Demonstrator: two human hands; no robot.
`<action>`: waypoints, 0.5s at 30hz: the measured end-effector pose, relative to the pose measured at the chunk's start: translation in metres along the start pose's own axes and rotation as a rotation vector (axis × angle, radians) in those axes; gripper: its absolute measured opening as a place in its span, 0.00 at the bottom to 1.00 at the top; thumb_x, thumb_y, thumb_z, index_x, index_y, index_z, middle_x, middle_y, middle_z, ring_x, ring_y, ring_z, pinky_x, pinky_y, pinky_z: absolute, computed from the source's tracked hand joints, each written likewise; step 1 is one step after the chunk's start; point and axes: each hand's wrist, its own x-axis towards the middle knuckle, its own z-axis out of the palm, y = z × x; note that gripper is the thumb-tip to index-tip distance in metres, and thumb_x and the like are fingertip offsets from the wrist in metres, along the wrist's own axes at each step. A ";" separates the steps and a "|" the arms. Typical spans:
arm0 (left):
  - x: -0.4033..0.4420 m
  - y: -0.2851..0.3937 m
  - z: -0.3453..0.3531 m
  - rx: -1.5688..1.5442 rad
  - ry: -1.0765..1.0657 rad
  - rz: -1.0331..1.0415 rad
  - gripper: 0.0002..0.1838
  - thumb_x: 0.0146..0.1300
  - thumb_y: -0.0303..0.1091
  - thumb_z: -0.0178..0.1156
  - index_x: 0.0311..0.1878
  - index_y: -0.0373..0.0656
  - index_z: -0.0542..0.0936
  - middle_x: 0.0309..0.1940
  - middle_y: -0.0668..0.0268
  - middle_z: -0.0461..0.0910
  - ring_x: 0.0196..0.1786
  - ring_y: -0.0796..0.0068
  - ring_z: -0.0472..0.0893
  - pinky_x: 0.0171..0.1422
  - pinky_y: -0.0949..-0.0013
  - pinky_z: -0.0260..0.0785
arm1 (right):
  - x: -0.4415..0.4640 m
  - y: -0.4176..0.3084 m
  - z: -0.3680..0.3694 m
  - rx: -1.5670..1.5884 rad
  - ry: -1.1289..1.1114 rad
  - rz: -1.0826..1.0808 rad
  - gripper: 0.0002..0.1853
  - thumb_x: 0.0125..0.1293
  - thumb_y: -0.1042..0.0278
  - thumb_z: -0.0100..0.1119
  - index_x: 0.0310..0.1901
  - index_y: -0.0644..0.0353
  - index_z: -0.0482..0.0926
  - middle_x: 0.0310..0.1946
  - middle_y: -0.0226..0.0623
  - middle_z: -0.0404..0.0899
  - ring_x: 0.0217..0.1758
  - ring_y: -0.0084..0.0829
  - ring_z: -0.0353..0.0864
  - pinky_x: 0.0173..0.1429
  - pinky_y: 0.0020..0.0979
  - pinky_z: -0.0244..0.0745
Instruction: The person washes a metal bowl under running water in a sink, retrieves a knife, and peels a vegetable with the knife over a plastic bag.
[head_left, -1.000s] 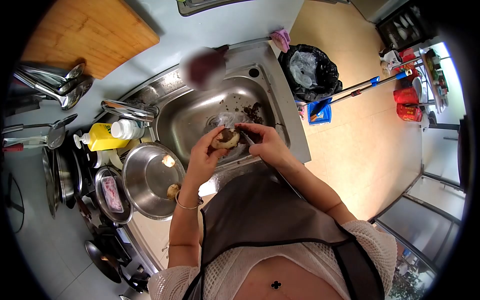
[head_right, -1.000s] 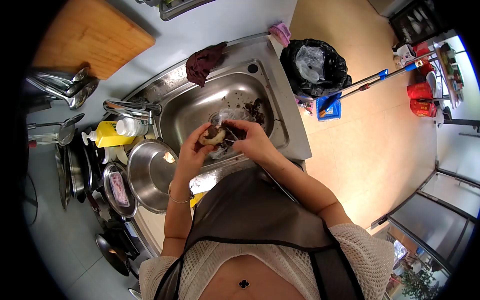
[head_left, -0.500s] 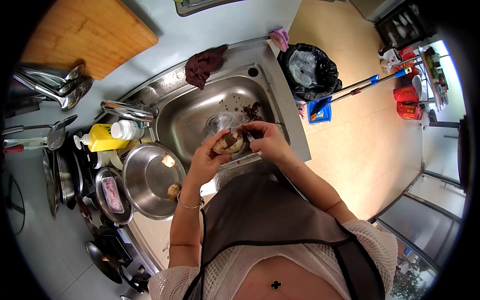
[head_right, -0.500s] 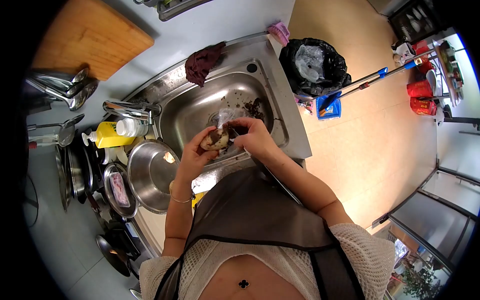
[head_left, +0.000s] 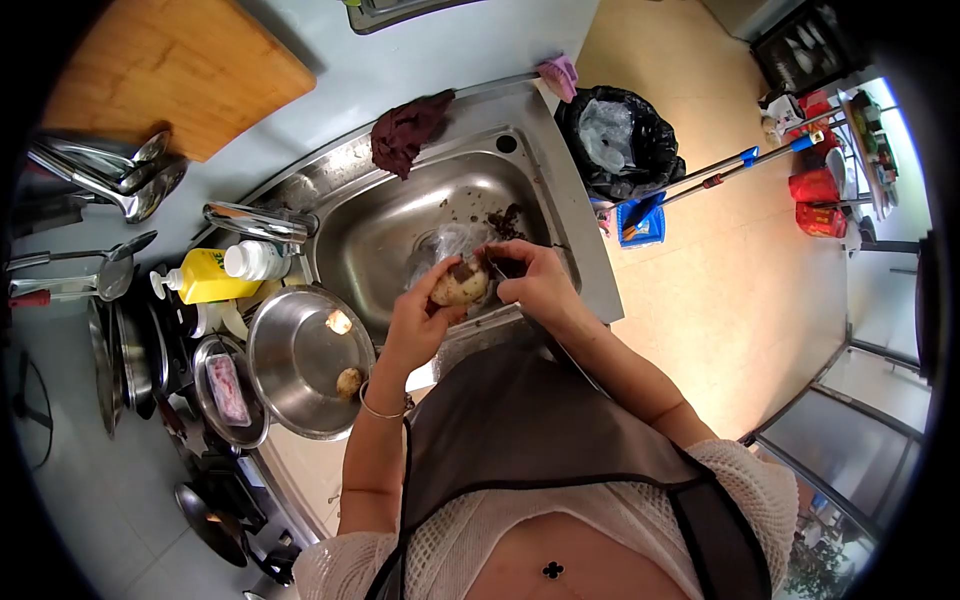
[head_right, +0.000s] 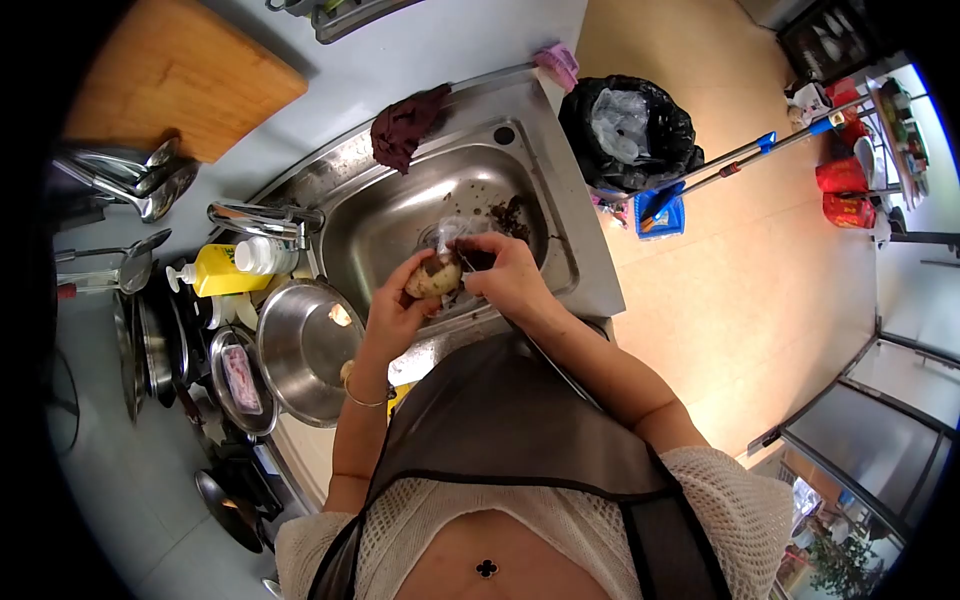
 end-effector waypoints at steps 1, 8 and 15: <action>0.001 -0.001 0.000 -0.019 0.012 -0.026 0.29 0.48 0.13 0.54 0.57 0.40 0.67 0.41 0.61 0.75 0.42 0.78 0.75 0.43 0.74 0.71 | 0.001 0.009 0.004 0.002 0.000 0.000 0.26 0.37 0.83 0.54 0.46 0.69 0.72 0.46 0.37 0.71 0.48 0.25 0.71 0.53 0.23 0.66; 0.004 -0.001 0.001 -0.036 0.025 0.005 0.29 0.50 0.13 0.53 0.58 0.40 0.66 0.44 0.63 0.73 0.40 0.79 0.74 0.42 0.75 0.71 | -0.007 0.005 0.014 -0.318 0.085 -0.274 0.29 0.37 0.83 0.55 0.49 0.67 0.70 0.44 0.35 0.71 0.48 0.23 0.70 0.52 0.22 0.66; 0.004 0.001 0.000 -0.124 -0.006 -0.026 0.29 0.49 0.13 0.53 0.58 0.40 0.66 0.44 0.63 0.73 0.39 0.79 0.75 0.41 0.76 0.71 | -0.009 0.007 0.027 -0.172 0.210 -0.380 0.30 0.35 0.82 0.55 0.49 0.67 0.71 0.39 0.33 0.75 0.45 0.23 0.72 0.51 0.21 0.66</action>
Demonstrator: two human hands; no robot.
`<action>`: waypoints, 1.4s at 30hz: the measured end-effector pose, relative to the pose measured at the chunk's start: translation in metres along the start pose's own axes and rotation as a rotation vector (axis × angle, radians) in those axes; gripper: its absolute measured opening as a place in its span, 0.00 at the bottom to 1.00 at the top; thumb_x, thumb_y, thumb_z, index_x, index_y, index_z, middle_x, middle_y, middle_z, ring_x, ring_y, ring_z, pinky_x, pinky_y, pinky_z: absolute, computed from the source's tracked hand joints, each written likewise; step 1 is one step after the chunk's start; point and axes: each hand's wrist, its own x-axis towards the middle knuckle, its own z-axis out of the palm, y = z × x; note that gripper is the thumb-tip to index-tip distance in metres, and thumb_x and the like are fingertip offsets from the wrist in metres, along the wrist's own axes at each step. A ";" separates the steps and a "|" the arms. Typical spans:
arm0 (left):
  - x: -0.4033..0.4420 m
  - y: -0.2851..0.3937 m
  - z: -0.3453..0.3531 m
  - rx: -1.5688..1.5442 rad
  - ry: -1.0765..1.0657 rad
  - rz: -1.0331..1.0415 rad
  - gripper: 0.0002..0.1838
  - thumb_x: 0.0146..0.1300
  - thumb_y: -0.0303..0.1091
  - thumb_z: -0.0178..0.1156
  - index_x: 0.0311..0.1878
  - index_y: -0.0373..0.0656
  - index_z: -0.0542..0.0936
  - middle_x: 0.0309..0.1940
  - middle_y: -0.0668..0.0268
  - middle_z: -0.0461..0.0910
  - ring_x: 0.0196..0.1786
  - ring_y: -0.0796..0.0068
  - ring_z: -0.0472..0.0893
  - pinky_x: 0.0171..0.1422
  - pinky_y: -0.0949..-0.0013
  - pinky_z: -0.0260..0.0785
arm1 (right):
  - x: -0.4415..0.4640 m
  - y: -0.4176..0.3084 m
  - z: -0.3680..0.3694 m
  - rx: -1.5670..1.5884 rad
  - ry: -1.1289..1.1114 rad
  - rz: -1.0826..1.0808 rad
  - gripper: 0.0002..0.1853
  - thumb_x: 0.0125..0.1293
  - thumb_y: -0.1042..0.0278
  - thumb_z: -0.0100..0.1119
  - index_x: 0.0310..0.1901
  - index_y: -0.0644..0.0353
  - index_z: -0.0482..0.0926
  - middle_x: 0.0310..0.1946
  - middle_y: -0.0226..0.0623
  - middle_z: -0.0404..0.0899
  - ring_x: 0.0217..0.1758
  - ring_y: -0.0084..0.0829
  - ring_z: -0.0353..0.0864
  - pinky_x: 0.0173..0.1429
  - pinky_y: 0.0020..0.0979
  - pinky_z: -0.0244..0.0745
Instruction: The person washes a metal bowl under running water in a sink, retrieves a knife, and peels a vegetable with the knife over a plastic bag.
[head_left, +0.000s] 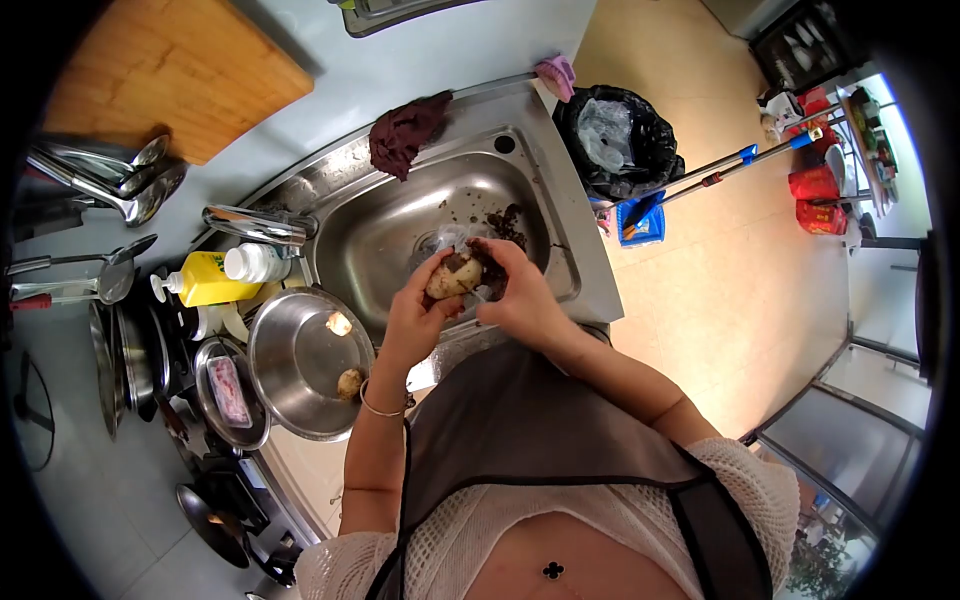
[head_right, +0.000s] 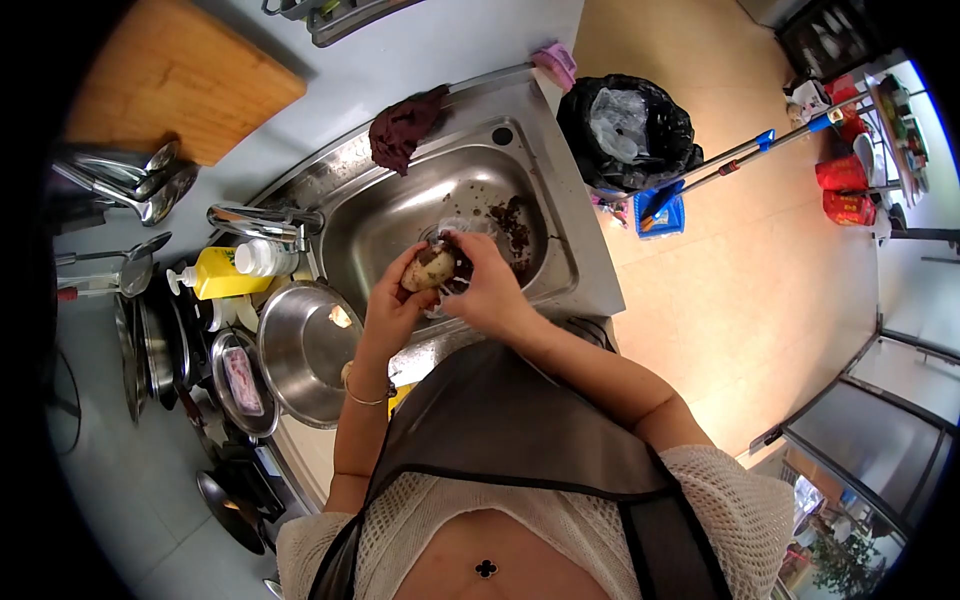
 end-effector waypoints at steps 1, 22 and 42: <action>0.001 0.000 0.001 0.038 0.020 0.012 0.29 0.49 0.13 0.53 0.58 0.39 0.65 0.44 0.63 0.73 0.39 0.79 0.75 0.41 0.76 0.70 | 0.000 -0.004 0.000 -0.110 0.006 -0.027 0.31 0.35 0.82 0.55 0.50 0.67 0.70 0.37 0.32 0.75 0.44 0.23 0.73 0.52 0.21 0.65; -0.014 -0.012 -0.008 0.054 -0.028 0.126 0.22 0.60 0.22 0.49 0.59 0.40 0.66 0.45 0.63 0.73 0.45 0.76 0.73 0.49 0.73 0.68 | 0.008 0.003 -0.023 -0.014 -0.291 0.263 0.28 0.36 0.82 0.56 0.47 0.68 0.70 0.43 0.43 0.72 0.44 0.31 0.74 0.49 0.26 0.68; -0.005 -0.015 -0.003 0.222 0.078 0.218 0.23 0.58 0.20 0.50 0.59 0.39 0.65 0.46 0.59 0.73 0.47 0.74 0.74 0.51 0.71 0.67 | -0.002 -0.005 -0.003 -0.135 -0.026 -0.031 0.25 0.37 0.79 0.59 0.44 0.69 0.70 0.37 0.42 0.73 0.42 0.34 0.76 0.52 0.28 0.68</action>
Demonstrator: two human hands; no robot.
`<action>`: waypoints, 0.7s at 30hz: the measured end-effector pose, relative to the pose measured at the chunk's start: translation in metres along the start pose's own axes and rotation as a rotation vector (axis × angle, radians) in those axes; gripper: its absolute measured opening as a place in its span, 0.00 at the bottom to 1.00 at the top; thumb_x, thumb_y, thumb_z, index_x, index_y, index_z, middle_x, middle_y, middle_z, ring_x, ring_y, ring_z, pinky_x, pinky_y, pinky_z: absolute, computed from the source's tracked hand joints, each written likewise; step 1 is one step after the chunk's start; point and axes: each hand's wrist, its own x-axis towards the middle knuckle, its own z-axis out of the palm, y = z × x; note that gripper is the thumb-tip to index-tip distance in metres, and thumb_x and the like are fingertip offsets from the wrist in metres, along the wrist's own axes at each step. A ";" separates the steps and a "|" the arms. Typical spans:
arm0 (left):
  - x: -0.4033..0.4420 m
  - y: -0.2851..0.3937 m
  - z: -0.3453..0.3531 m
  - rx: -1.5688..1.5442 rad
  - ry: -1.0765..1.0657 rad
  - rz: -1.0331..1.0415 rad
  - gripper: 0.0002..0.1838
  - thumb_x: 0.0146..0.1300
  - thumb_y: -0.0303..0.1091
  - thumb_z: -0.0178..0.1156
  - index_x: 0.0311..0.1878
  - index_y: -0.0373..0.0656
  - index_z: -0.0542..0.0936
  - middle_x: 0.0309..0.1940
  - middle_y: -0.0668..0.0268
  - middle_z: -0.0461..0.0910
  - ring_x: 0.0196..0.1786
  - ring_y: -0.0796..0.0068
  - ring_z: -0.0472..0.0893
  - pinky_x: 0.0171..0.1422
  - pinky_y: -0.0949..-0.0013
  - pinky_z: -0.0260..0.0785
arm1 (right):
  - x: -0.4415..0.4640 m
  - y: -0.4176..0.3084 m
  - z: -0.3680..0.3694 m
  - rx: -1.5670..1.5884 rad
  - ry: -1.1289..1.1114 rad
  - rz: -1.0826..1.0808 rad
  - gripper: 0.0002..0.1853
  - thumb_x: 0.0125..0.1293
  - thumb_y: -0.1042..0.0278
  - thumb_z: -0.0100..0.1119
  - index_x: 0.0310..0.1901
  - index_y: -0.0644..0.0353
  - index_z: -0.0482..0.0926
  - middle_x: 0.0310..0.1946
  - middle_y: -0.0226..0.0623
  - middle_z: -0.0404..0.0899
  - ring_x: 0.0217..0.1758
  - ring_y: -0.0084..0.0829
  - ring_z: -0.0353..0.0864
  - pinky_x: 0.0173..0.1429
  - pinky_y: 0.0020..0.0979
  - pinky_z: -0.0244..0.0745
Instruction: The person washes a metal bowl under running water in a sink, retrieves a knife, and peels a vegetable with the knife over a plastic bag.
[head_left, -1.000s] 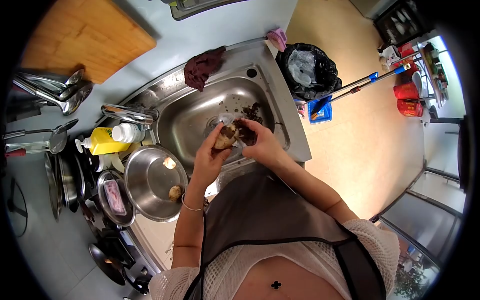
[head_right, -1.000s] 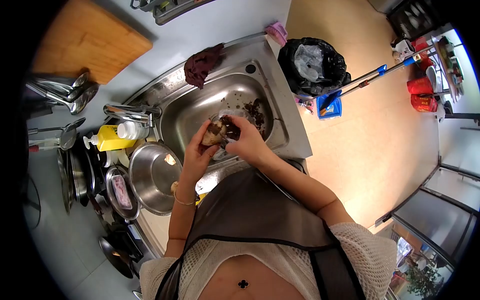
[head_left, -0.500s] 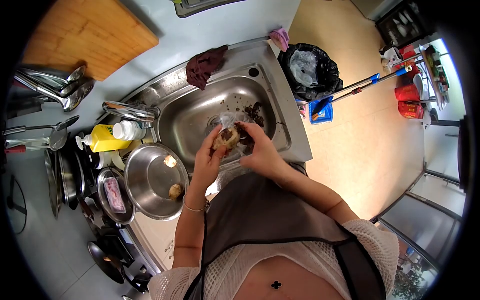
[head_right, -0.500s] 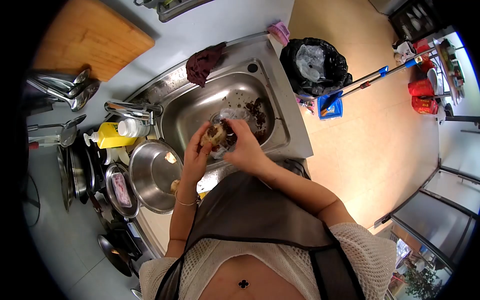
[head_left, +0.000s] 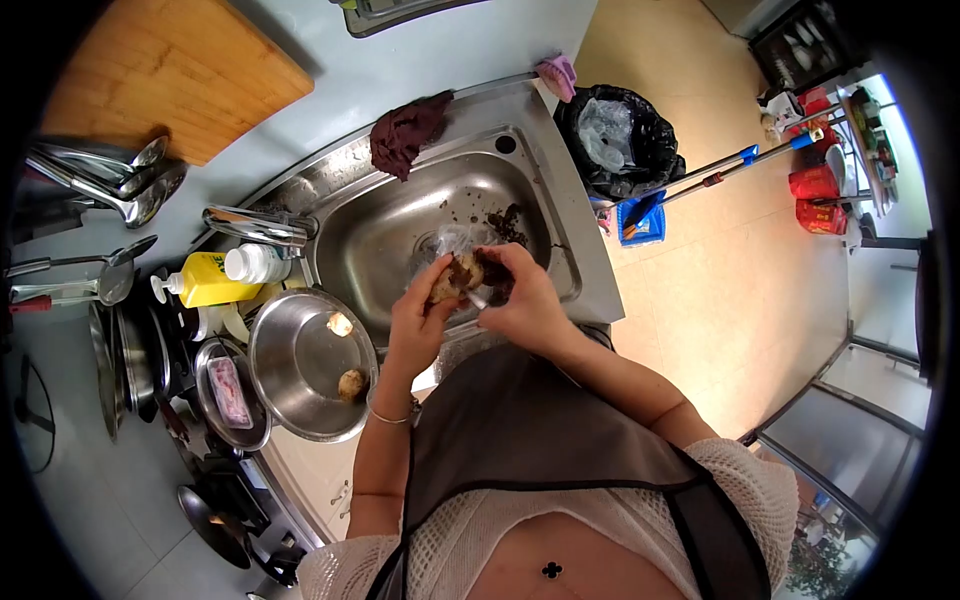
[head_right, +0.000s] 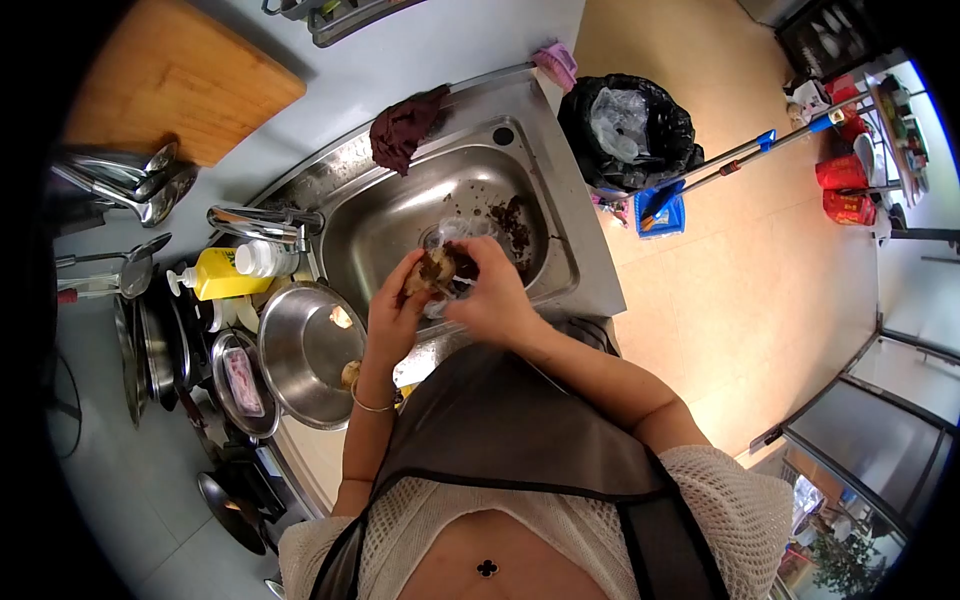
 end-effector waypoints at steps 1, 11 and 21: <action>-0.001 0.000 -0.002 -0.156 -0.035 -0.074 0.23 0.57 0.20 0.50 0.58 0.39 0.65 0.47 0.59 0.73 0.47 0.73 0.74 0.51 0.71 0.67 | 0.004 0.012 -0.005 0.164 -0.094 0.131 0.25 0.37 0.79 0.58 0.44 0.69 0.70 0.38 0.42 0.73 0.43 0.33 0.76 0.52 0.28 0.68; -0.002 0.002 0.008 0.161 0.111 0.077 0.24 0.53 0.17 0.52 0.56 0.37 0.67 0.50 0.57 0.73 0.52 0.69 0.73 0.55 0.69 0.65 | -0.002 0.006 0.003 -0.045 0.005 -0.043 0.27 0.36 0.79 0.58 0.45 0.67 0.70 0.41 0.44 0.70 0.45 0.37 0.73 0.50 0.29 0.69; -0.004 0.008 0.008 0.126 0.085 0.024 0.26 0.52 0.17 0.53 0.57 0.38 0.67 0.49 0.56 0.73 0.51 0.69 0.73 0.54 0.70 0.66 | -0.004 0.014 0.010 -0.049 0.016 -0.062 0.28 0.38 0.76 0.62 0.46 0.66 0.67 0.41 0.44 0.68 0.42 0.36 0.74 0.47 0.28 0.70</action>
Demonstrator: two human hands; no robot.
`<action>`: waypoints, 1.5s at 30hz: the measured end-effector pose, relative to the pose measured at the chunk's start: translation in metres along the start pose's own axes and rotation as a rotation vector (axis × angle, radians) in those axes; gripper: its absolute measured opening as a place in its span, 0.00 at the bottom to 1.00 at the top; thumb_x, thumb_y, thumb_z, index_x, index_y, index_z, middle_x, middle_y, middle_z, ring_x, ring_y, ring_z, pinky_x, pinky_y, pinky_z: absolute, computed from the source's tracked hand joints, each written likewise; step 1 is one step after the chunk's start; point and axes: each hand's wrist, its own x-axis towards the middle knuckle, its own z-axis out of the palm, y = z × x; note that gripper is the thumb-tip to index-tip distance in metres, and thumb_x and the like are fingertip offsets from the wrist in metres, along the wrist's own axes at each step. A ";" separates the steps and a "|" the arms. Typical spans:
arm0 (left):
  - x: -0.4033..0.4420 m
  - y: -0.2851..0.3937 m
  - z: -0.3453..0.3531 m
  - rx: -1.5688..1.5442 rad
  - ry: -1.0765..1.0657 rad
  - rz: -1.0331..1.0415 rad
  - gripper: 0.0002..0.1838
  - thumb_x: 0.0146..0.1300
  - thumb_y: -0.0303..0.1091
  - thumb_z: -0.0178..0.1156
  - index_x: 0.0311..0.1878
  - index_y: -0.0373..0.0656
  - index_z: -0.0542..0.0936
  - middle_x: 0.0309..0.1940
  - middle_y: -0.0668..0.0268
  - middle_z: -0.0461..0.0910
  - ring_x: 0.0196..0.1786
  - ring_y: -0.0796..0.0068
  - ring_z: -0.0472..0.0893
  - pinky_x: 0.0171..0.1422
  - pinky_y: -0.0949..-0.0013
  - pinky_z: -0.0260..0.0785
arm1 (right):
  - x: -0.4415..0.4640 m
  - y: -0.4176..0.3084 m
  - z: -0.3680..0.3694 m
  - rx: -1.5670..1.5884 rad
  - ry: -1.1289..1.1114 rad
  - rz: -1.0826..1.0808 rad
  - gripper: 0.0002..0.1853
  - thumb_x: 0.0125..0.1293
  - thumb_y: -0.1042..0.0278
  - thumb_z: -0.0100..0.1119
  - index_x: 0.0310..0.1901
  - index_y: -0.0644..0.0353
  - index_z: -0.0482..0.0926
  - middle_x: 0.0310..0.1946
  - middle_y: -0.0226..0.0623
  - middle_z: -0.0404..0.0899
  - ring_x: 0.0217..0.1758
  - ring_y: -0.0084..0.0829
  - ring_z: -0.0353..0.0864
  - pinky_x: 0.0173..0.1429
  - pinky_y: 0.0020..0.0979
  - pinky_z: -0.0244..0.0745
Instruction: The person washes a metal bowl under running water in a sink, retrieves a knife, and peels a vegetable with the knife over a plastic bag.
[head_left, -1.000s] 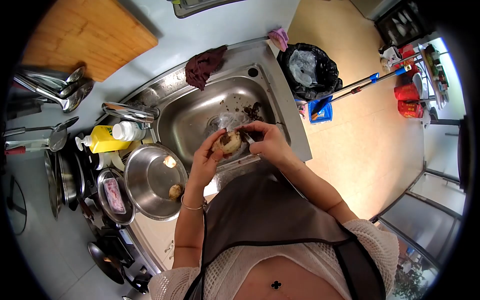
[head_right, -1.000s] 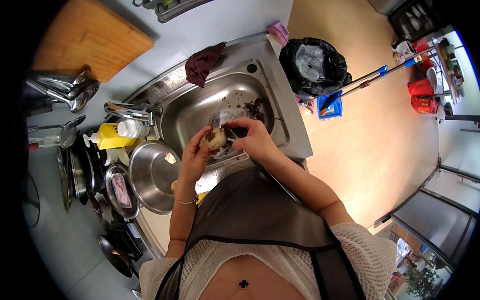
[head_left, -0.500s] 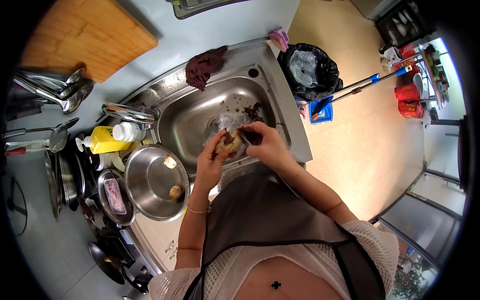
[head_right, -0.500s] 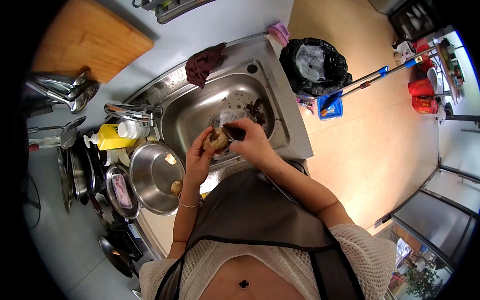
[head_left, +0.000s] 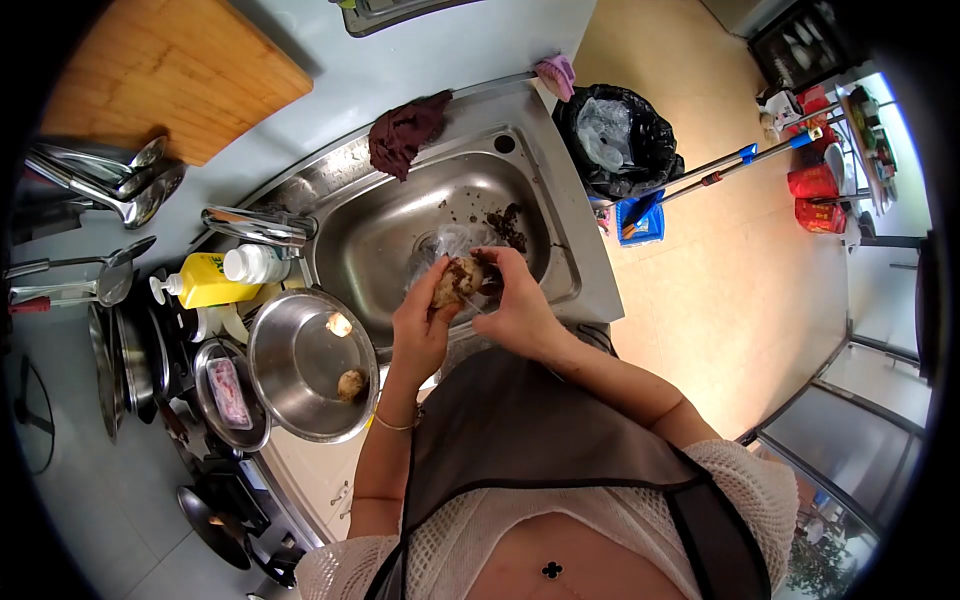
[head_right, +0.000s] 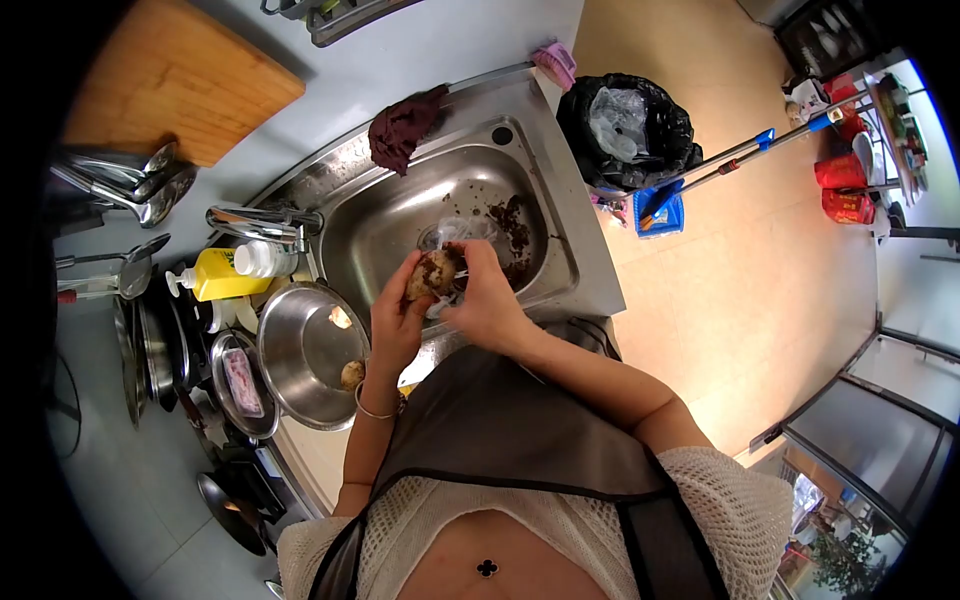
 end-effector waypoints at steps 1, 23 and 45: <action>0.000 -0.001 -0.001 -0.058 -0.024 -0.030 0.26 0.52 0.17 0.53 0.57 0.37 0.66 0.49 0.56 0.73 0.50 0.70 0.73 0.53 0.70 0.66 | 0.001 -0.005 -0.003 0.000 0.000 0.000 0.28 0.38 0.76 0.62 0.46 0.66 0.67 0.41 0.44 0.68 0.42 0.36 0.74 0.47 0.28 0.70; 0.004 0.002 0.002 -0.030 0.000 -0.032 0.25 0.52 0.18 0.54 0.56 0.36 0.67 0.50 0.56 0.73 0.51 0.70 0.73 0.55 0.70 0.64 | 0.006 -0.005 -0.008 0.183 -0.052 0.235 0.25 0.38 0.81 0.56 0.45 0.70 0.71 0.38 0.38 0.75 0.42 0.25 0.74 0.48 0.24 0.68; 0.002 -0.006 0.004 0.106 -0.042 0.162 0.25 0.53 0.21 0.55 0.57 0.37 0.65 0.54 0.56 0.69 0.55 0.65 0.70 0.59 0.68 0.62 | 0.020 -0.001 -0.026 0.347 -0.139 0.493 0.21 0.38 0.82 0.55 0.40 0.71 0.75 0.33 0.37 0.78 0.36 0.24 0.75 0.40 0.22 0.70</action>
